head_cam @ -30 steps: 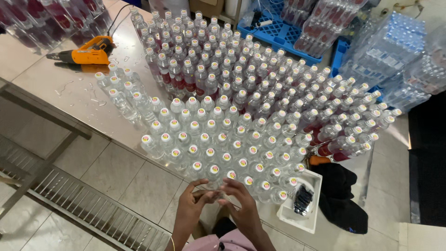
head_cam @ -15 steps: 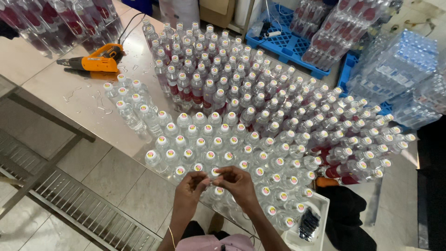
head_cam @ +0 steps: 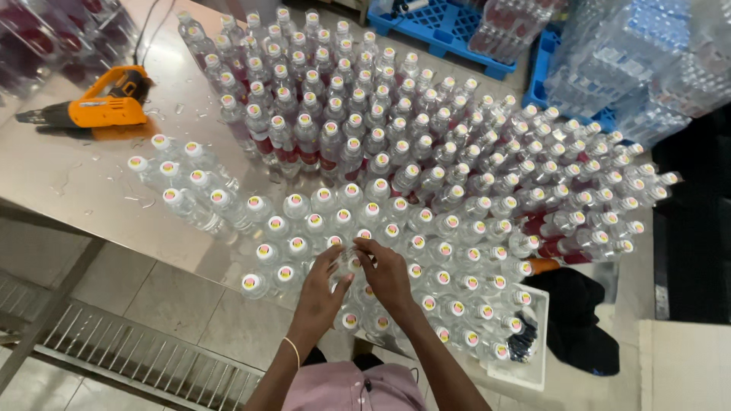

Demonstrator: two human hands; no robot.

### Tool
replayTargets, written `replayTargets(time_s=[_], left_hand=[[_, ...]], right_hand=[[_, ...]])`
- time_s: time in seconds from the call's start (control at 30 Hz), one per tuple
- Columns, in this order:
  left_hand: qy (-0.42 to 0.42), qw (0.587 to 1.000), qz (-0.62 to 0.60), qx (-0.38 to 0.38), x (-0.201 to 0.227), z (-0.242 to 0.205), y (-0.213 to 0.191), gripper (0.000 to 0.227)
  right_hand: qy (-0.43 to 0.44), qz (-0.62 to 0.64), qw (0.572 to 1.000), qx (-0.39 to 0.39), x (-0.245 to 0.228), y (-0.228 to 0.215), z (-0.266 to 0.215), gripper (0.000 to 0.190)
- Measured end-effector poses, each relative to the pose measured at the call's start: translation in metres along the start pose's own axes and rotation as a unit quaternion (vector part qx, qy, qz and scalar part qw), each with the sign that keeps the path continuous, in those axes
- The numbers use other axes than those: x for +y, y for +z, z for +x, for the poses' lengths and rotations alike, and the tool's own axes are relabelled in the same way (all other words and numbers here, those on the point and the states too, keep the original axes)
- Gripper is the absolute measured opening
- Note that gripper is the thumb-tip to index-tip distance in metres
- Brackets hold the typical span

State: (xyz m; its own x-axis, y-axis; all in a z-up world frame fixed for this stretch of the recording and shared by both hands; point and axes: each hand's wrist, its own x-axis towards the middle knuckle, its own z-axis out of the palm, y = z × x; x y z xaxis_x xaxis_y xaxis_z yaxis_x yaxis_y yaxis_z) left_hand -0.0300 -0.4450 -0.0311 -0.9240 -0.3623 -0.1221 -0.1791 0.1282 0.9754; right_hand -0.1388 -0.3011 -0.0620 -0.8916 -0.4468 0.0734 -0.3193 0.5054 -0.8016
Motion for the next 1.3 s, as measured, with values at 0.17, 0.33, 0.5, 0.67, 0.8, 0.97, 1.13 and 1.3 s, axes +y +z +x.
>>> replayTargets(time_s=[0.17,0.33,0.5,0.67,0.8,0.97,1.13,1.3], left_hand=[[0.045,0.987,0.113,-0.106,0.004,0.030,-0.015,0.055],[0.106,0.964,0.181,-0.163,-0.031,0.057,-0.012,0.051],[0.126,0.931,0.269,-0.213,-0.059,0.072,-0.010,0.047],[0.135,0.918,0.268,-0.259,-0.040,0.070,-0.014,0.049],[0.157,0.902,0.304,-0.264,-0.039,0.070,-0.006,0.061],[0.166,0.899,0.318,-0.251,-0.024,0.068,-0.008,0.051],[0.123,0.878,0.385,-0.255,-0.036,0.067,0.009,0.046],[0.123,0.853,0.464,-0.207,-0.055,0.064,0.018,0.049]], right_hand=[[0.033,-0.042,0.998,-0.013,-0.022,-0.006,-0.002,0.026],[0.069,-0.062,0.995,-0.025,-0.033,-0.010,-0.009,0.027],[0.029,-0.110,0.993,-0.033,-0.034,-0.003,-0.022,0.023],[-0.036,-0.186,0.981,0.036,-0.027,0.010,-0.034,0.006],[-0.064,-0.235,0.968,0.066,-0.013,0.020,-0.037,0.006],[-0.073,-0.196,0.975,0.067,-0.038,-0.002,-0.040,0.017],[-0.051,-0.123,0.938,0.320,-0.032,-0.107,-0.095,0.009],[0.221,-0.105,0.808,0.536,0.125,-0.213,-0.177,0.023]])
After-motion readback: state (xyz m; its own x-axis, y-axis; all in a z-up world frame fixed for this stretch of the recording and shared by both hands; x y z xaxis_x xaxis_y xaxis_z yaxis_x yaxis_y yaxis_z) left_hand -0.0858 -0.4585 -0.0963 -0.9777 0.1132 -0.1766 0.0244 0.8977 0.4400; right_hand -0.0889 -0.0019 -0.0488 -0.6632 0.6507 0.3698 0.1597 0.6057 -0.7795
